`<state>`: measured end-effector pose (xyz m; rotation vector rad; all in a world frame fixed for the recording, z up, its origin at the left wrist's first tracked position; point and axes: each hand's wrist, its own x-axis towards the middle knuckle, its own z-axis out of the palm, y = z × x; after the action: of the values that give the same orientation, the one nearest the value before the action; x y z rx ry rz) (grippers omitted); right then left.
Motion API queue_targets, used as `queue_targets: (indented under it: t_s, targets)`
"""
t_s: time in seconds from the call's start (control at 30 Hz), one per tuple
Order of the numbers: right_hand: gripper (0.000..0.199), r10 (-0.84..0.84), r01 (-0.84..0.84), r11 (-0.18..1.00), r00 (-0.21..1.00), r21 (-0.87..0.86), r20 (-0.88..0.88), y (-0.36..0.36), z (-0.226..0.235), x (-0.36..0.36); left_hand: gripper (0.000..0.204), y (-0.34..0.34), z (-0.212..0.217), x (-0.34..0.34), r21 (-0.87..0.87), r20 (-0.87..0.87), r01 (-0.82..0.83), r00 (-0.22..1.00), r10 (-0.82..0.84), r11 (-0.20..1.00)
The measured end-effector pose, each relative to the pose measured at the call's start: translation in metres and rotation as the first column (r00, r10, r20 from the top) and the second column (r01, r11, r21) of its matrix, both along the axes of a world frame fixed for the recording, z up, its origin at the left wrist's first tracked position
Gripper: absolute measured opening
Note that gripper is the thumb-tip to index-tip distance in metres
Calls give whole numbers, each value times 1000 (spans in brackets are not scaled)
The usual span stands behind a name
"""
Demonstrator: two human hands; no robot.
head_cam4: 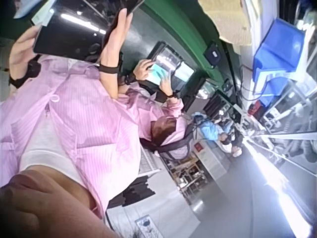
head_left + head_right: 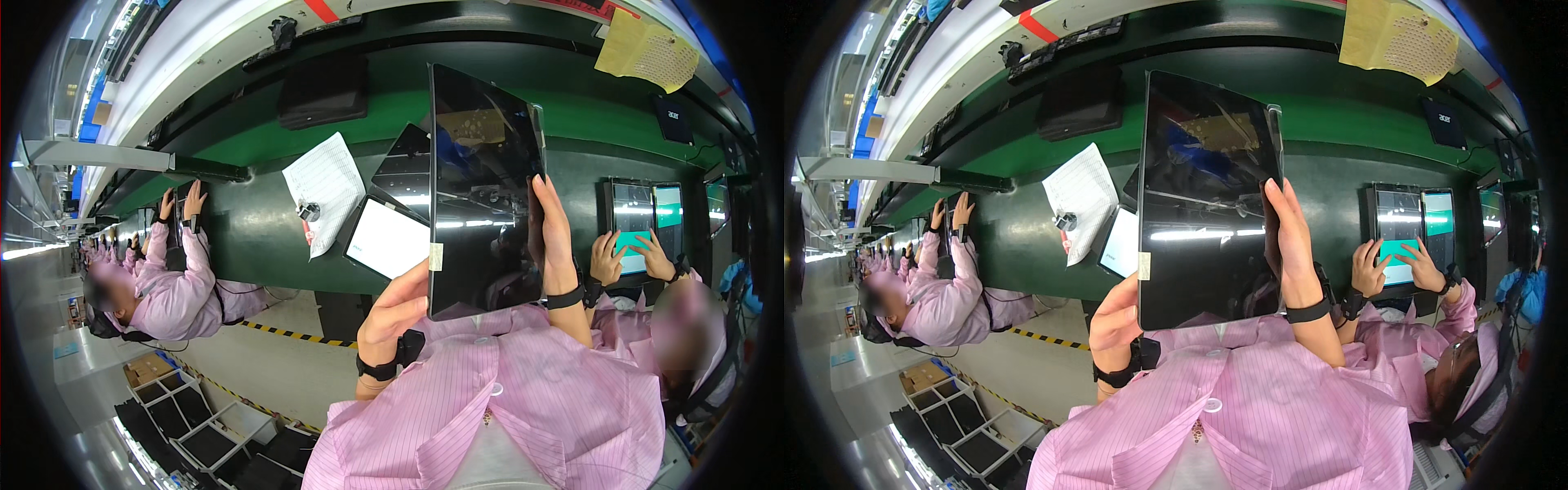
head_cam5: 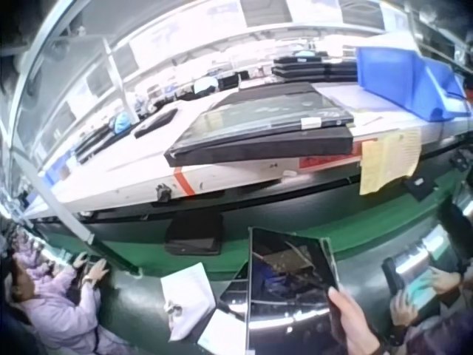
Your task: Inspecting, cleaning, and removing protective films from electronic tablets on an assembly line.
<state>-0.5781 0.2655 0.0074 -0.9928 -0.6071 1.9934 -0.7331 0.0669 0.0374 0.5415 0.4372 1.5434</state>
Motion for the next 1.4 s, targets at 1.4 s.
queue_targets:
  t_s: [1.4]
  targets:
    - [15, -950, -232, -94, 311, 968, -18, 187, 116, 77, 51, 54, -65, 18, -667, -369, -348, 922, 113, 659]
